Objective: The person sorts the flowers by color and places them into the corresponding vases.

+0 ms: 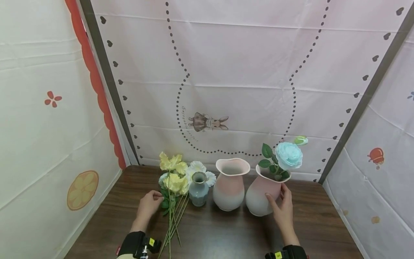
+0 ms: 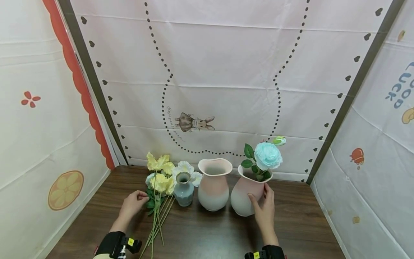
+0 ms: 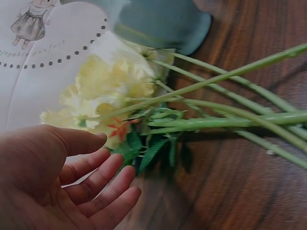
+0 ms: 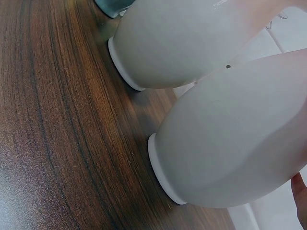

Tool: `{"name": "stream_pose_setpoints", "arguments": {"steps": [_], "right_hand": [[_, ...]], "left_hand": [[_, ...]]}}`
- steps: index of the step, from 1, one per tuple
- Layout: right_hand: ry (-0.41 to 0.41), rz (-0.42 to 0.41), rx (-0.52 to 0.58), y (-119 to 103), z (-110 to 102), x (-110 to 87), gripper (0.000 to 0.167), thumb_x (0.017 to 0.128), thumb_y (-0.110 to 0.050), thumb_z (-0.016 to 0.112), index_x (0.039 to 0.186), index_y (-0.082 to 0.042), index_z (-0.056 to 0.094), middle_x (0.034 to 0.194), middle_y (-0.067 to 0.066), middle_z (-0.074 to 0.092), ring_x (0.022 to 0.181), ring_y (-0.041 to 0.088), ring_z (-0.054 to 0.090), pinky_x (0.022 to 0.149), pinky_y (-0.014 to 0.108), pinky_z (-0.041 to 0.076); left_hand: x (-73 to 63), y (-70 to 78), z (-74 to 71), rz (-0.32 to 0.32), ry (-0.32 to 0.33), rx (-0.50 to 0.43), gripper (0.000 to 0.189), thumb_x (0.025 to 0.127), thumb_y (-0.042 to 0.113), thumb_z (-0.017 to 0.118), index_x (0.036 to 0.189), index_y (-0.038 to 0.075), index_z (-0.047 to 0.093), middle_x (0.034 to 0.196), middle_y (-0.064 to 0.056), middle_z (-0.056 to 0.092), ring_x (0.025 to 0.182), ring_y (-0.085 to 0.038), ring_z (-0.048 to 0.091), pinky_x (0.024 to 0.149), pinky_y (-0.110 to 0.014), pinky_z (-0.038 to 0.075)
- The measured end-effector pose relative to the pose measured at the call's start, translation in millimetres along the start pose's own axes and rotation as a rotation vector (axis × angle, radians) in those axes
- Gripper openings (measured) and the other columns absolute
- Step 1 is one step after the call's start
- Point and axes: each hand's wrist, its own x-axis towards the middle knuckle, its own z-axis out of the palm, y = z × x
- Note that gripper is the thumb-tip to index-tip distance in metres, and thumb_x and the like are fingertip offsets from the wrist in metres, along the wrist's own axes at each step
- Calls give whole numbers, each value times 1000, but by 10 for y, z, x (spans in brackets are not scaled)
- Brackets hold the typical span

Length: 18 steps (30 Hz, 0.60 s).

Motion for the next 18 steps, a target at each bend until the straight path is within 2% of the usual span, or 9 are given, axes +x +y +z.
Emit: {"name": "stream_pose_setpoints", "arguments": {"steps": [6, 12, 18], "right_hand": [[-3, 15, -5, -10, -9, -5, 74, 95, -24, 69, 152, -3, 27, 151, 23, 37, 142, 40, 36, 117, 62, 30], [-12, 24, -5, -21, -9, -3, 75, 95, -25, 69, 153, -3, 26, 151, 23, 35, 143, 41, 35, 117, 62, 29], [-9, 16, -3, -11, -11, 4, 74, 95, -23, 69, 152, -3, 27, 151, 23, 36, 143, 41, 36, 117, 62, 30]], "left_hand": [[-66, -67, 104, -16, -34, -9, 27, 98, 16, 58, 118, -2, 62, 111, -23, 68, 97, -37, 65, 77, -47, 55], [-118, -106, 192, -20, -30, -16, 28, 95, 16, 62, 115, -4, 63, 106, -22, 70, 96, -38, 66, 76, -47, 55], [-172, -120, 268, -38, -39, -3, 28, 93, 19, 67, 109, -3, 63, 98, -18, 71, 86, -32, 66, 72, -45, 54]]}}
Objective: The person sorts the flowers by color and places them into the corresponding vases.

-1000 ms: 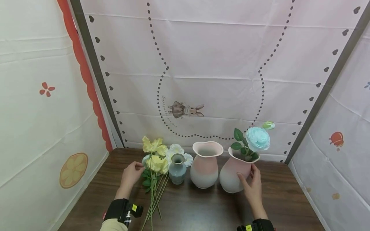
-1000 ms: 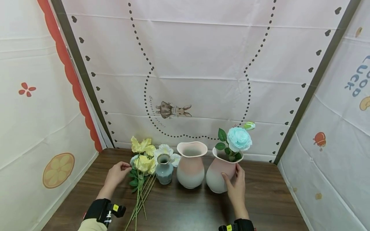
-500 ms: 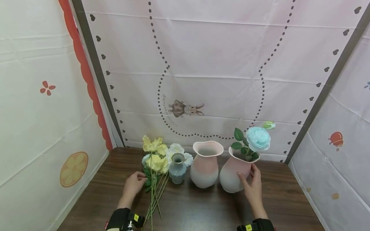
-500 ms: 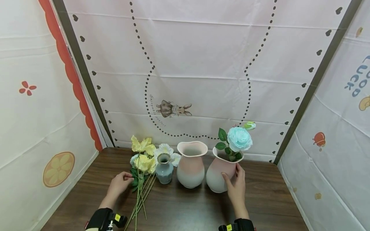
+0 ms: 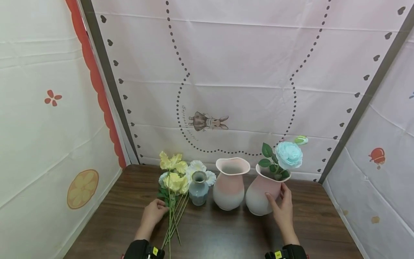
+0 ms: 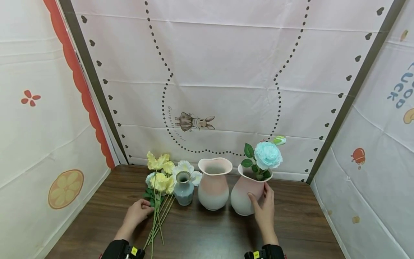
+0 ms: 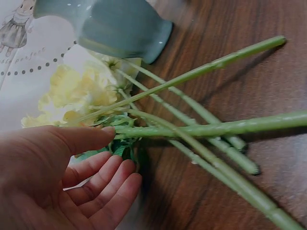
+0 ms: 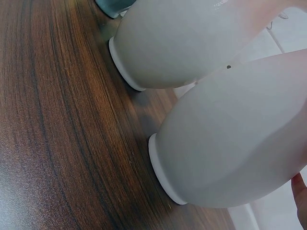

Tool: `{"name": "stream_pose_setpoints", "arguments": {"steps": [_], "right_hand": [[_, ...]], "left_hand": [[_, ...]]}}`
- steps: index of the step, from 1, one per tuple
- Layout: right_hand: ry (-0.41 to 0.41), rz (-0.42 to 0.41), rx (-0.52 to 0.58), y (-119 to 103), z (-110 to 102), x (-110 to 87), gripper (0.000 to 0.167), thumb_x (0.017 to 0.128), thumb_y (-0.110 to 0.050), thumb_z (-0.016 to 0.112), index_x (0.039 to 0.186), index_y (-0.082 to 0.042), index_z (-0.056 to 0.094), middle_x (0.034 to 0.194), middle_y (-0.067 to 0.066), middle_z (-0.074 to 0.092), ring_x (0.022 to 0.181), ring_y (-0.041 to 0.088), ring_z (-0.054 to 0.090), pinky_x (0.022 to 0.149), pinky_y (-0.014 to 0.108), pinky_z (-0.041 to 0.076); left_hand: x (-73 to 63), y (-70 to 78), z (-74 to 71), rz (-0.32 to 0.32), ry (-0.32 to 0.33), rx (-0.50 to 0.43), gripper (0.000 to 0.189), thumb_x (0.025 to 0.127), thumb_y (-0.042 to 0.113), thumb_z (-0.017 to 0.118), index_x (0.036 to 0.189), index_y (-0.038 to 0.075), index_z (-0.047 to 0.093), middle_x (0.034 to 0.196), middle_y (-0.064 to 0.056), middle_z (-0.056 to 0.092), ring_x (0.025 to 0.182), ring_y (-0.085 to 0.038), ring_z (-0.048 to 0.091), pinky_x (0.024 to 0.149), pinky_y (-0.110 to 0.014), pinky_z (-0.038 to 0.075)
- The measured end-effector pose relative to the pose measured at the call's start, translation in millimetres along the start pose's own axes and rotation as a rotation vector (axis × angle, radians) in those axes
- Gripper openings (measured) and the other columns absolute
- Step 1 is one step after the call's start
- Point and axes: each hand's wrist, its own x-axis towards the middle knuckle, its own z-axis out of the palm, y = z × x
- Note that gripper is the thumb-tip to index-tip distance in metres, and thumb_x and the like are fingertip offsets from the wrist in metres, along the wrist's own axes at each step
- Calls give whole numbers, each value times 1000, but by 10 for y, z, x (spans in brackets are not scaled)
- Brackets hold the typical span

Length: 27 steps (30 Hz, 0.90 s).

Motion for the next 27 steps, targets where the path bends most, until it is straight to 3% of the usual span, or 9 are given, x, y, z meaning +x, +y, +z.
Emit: {"name": "stream_pose_setpoints", "arguments": {"steps": [7, 15, 19, 24, 27], "right_hand": [[10, -9, -1, 9, -3, 7, 74, 94, -21, 71, 151, -3, 29, 150, 22, 38, 141, 39, 38, 117, 60, 31], [-4, 4, -2, 2, -2, 5, 73, 95, -24, 69, 152, -3, 27, 151, 23, 36, 142, 40, 36, 117, 62, 30], [-9, 5, 4, 2, -1, 4, 74, 96, -24, 68, 152, -3, 27, 150, 23, 36, 142, 40, 36, 117, 63, 29], [-10, -1, 10, 5, -4, 5, 74, 95, -23, 69, 152, -2, 27, 150, 23, 36, 142, 40, 36, 117, 63, 29], [-10, -4, 11, 5, -5, 8, 74, 95, -22, 69, 152, -2, 26, 150, 23, 36, 142, 40, 36, 116, 63, 30]], "left_hand": [[-48, 45, 62, 3, -5, 55, 26, 90, 21, 71, 102, -1, 61, 91, -14, 70, 75, -22, 64, 63, -37, 50], [-44, 55, 140, -50, -22, 63, 21, 88, 18, 68, 98, 0, 63, 91, -12, 72, 73, -20, 66, 62, -35, 52], [-45, 19, 172, -78, -31, -67, 24, 89, 14, 67, 103, -5, 64, 93, -17, 71, 69, -19, 67, 60, -35, 56], [-58, -22, 158, -118, -80, -289, 34, 92, 11, 65, 118, -11, 60, 100, -23, 69, 75, -18, 68, 66, -34, 61], [-78, -27, 126, -131, -94, -345, 36, 93, 10, 65, 122, -10, 58, 105, -24, 68, 80, -18, 69, 68, -34, 61]]}}
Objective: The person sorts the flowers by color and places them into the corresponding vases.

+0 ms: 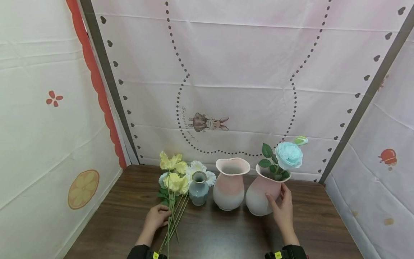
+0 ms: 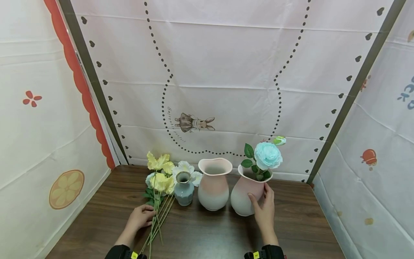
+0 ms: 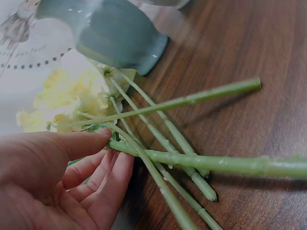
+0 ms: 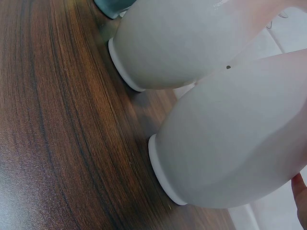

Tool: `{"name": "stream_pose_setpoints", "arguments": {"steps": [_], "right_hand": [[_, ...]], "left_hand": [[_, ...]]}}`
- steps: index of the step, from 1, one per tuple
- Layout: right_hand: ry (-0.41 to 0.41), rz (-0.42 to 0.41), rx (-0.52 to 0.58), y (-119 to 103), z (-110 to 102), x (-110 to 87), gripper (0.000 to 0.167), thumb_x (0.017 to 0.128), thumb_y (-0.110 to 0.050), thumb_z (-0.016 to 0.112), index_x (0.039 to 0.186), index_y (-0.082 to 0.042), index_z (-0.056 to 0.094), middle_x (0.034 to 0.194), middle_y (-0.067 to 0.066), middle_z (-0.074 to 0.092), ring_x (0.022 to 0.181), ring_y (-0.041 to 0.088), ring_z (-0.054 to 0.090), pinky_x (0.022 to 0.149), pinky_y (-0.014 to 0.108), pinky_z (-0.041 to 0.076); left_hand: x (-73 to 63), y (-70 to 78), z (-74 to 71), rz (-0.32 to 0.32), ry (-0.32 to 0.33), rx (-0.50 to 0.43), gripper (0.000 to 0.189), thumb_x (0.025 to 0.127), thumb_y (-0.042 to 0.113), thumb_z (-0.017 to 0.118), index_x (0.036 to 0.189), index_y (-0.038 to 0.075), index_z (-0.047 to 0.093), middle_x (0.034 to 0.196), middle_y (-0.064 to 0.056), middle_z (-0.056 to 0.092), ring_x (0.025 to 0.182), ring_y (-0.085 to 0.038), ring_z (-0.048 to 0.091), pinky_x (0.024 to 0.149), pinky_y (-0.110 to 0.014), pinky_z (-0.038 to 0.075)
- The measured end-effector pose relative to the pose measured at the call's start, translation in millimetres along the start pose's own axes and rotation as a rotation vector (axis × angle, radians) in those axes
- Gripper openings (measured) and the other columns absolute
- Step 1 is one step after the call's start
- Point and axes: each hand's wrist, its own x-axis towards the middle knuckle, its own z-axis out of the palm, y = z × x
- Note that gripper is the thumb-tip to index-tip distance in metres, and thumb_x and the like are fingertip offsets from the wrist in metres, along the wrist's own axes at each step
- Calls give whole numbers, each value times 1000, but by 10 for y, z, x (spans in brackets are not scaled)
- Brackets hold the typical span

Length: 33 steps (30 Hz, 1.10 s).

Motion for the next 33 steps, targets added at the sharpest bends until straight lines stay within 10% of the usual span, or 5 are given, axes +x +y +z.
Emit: {"name": "stream_pose_setpoints", "arguments": {"steps": [33], "right_hand": [[4, 15, -1, 2, 1, 1, 74, 95, -24, 69, 152, -4, 27, 152, 22, 35, 142, 40, 36, 117, 62, 30]], "left_hand": [[-322, 201, -187, 187, 329, 122, 26, 96, 9, 63, 122, 3, 58, 102, -22, 71, 78, -25, 74, 58, -31, 56]]}}
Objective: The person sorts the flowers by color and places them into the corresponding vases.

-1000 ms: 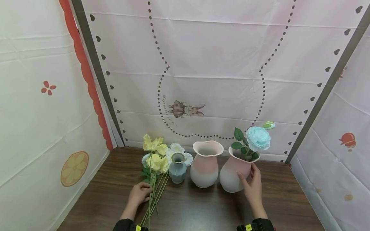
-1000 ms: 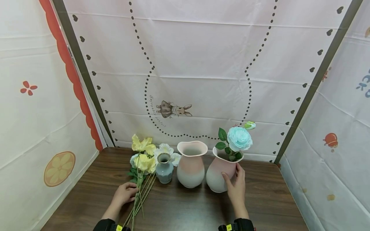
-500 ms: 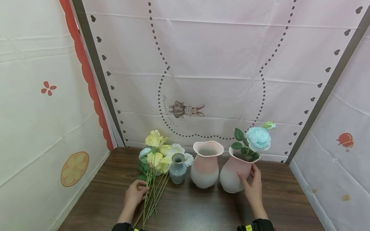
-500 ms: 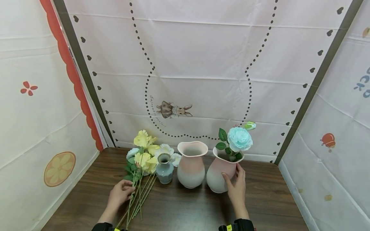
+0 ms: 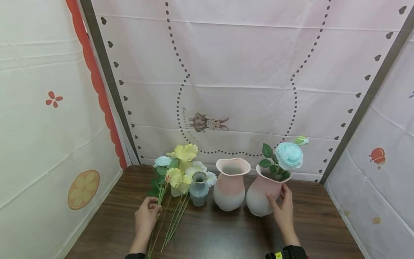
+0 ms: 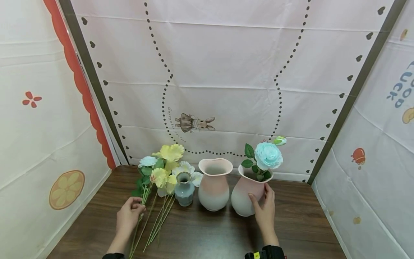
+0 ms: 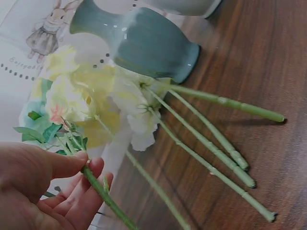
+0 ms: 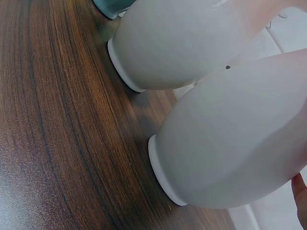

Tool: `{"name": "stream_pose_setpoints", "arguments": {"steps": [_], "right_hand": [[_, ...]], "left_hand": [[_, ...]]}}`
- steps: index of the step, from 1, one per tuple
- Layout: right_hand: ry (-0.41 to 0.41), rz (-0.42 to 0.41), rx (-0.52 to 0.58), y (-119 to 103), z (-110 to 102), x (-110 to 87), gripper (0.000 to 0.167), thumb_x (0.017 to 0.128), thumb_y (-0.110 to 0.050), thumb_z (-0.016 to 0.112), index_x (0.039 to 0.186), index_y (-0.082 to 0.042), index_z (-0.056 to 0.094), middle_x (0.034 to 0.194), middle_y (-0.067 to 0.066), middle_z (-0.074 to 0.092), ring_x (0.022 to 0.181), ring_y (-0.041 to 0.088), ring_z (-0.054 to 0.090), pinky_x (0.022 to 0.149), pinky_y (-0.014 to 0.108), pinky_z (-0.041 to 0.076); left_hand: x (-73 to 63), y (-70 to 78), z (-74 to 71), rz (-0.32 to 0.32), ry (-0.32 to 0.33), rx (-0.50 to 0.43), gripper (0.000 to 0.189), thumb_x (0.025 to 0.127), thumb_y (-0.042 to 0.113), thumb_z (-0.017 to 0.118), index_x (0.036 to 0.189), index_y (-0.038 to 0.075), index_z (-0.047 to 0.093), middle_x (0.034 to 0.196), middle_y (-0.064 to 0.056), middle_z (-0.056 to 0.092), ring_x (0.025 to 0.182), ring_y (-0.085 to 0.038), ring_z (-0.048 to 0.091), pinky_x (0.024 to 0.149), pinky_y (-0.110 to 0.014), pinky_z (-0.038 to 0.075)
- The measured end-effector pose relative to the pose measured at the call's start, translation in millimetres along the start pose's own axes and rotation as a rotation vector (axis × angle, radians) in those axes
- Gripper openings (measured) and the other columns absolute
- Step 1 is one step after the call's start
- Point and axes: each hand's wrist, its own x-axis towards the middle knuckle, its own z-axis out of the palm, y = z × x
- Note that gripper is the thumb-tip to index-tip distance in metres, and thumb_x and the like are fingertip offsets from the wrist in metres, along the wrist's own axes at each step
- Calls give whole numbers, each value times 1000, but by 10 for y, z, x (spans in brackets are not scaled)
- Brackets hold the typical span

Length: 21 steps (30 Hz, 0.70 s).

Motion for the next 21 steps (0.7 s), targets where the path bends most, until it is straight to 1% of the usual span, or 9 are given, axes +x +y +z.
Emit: {"name": "stream_pose_setpoints", "arguments": {"steps": [3, 6, 10, 13, 16, 19, 21], "right_hand": [[3, 1, -1, -1, 1, 2, 74, 95, -24, 69, 152, -4, 27, 152, 22, 36, 142, 40, 36, 117, 62, 30], [2, 4, -2, -6, 1, 0, 74, 95, -25, 69, 152, -4, 27, 152, 22, 35, 143, 40, 35, 117, 62, 30], [-2, 7, 3, -20, 1, -1, 75, 95, -25, 69, 152, -4, 26, 152, 22, 35, 143, 40, 35, 117, 62, 29], [-4, 10, 3, -22, -1, -2, 75, 95, -26, 69, 153, -4, 26, 152, 22, 35, 143, 40, 35, 117, 63, 29], [-5, 8, 2, -20, -1, -1, 75, 95, -26, 69, 153, -4, 26, 152, 22, 35, 143, 40, 34, 117, 63, 29], [-1, 2, -1, -15, 2, 2, 74, 95, -25, 69, 152, -4, 27, 152, 22, 35, 143, 40, 35, 117, 62, 29], [1, -2, -4, -13, 2, 3, 74, 95, -24, 69, 152, -4, 27, 151, 22, 36, 143, 40, 35, 117, 62, 30]], "left_hand": [[-10, 40, -28, 35, 49, -4, 26, 96, 8, 63, 122, 4, 58, 104, -23, 70, 83, -29, 75, 60, -32, 59], [-15, 90, -59, 62, 91, -7, 27, 97, 9, 63, 123, 5, 58, 105, -21, 70, 89, -32, 74, 64, -32, 60], [-13, 152, -96, 87, 141, -9, 26, 97, 11, 64, 122, 7, 59, 107, -19, 70, 95, -34, 73, 63, -27, 59], [-13, 186, -118, 99, 169, -9, 25, 97, 12, 64, 122, 8, 60, 107, -18, 70, 96, -34, 73, 59, -21, 54], [-11, 207, -132, 110, 185, -21, 25, 96, 11, 65, 121, 8, 60, 106, -17, 70, 95, -33, 73, 58, -16, 52], [-6, 224, -139, 123, 203, -24, 25, 95, 11, 67, 120, 8, 61, 104, -16, 71, 94, -30, 74, 59, -15, 51], [-2, 242, -142, 131, 216, -21, 25, 95, 11, 67, 119, 8, 62, 103, -15, 71, 91, -25, 74, 59, -15, 50]]}}
